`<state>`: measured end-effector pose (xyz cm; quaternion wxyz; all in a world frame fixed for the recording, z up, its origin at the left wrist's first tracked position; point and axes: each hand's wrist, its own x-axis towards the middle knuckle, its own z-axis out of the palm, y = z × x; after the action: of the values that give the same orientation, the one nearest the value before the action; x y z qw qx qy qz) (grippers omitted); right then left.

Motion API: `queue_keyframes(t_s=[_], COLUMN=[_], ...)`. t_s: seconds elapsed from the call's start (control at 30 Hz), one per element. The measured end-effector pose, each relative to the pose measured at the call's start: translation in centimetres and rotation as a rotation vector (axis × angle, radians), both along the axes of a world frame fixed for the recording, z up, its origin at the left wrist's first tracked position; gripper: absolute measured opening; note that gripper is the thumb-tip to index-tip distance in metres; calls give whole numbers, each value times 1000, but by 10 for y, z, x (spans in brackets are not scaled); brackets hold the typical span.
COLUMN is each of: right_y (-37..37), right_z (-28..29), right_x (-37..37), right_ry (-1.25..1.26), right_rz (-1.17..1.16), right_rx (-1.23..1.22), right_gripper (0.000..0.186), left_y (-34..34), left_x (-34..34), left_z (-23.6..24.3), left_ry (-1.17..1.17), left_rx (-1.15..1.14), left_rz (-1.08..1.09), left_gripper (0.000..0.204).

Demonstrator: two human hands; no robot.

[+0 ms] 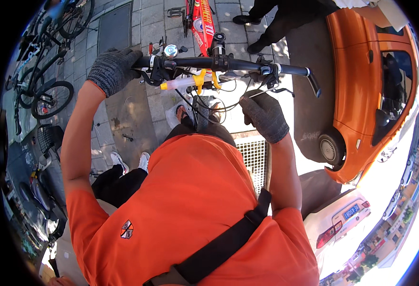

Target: The person adjusts the handlebars and brake levers on a red bicycle. They then retrieve a yellow tool from a shop and use it to tighten components on the handlebar stem while standing on a sidewalk.

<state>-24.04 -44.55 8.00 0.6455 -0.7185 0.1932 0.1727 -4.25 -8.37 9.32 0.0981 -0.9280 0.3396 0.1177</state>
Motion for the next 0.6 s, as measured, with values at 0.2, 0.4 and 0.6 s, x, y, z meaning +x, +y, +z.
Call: queue_keyframes(t_s=[0.2, 0.4, 0.6], right_y=[-37, -68, -58], right_z=[4, -15, -26], right_x=[3, -9, -2], right_ry=[-207, -119, -187], right_rz=[-330, -420, -298], right_rx=[77, 382, 865], right_gripper=[29, 23, 23], left_y=[-11, -9, -16], left_x=[0, 1, 0], left_z=[17, 11, 19], left_ry=[81, 59, 100], left_rx=[22, 6, 25], left_rz=[2, -20, -2], left_gripper=[50, 53, 52])
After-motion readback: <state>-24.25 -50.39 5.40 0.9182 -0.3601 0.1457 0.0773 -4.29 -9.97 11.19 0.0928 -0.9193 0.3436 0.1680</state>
